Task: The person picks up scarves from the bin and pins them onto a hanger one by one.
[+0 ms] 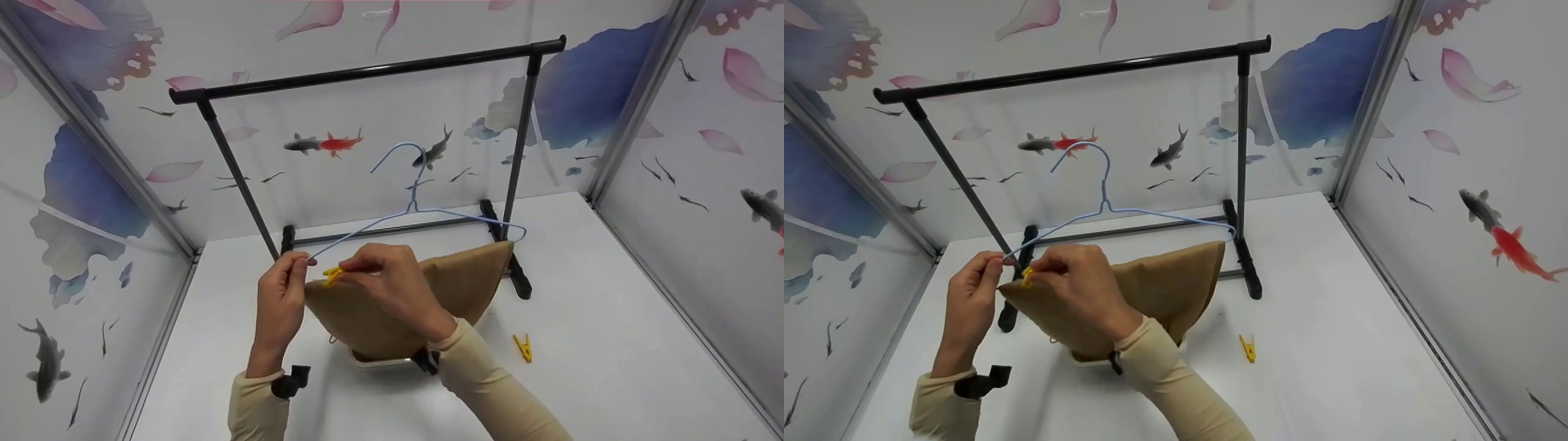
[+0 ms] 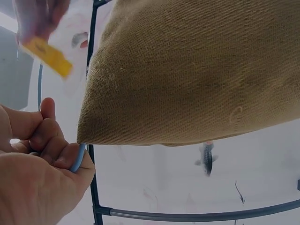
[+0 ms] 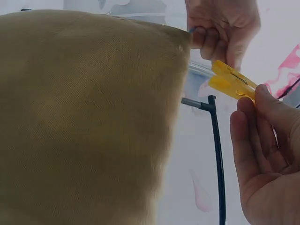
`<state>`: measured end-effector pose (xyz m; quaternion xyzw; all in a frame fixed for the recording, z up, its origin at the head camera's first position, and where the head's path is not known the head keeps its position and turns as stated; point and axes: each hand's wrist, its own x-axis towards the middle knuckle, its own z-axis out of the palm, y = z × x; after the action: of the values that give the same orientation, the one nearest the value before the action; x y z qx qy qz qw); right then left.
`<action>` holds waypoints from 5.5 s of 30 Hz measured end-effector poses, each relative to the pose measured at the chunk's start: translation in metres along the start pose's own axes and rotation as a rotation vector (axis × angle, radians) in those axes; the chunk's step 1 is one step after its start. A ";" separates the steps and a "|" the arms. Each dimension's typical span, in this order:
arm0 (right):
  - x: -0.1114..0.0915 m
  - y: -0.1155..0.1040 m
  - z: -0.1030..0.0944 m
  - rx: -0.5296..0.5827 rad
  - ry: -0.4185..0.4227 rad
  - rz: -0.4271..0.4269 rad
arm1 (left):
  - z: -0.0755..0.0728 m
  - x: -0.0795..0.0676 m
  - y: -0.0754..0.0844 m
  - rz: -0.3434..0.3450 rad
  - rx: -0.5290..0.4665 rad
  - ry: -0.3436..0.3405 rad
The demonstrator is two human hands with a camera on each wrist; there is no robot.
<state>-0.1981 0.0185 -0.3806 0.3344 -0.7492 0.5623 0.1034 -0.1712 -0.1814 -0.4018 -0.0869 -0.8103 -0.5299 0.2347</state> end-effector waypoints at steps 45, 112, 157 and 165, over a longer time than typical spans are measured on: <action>-0.214 0.196 -0.131 -0.755 -0.083 0.824 | -0.005 -0.012 -0.014 -0.148 -0.199 0.184; -0.075 0.086 -0.155 -0.371 0.272 0.179 | -0.009 0.001 -0.014 -0.289 -0.268 0.030; -0.053 0.067 -0.156 -0.224 0.413 0.297 | -0.008 0.023 -0.039 -0.108 -0.172 0.192; -0.046 0.063 -0.165 -0.213 0.453 0.270 | -0.014 0.041 -0.060 -0.086 -0.179 0.341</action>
<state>-0.2392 0.1955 -0.3966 0.0848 -0.7997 0.5494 0.2270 -0.2262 -0.2236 -0.4268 0.0182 -0.7116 -0.6162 0.3370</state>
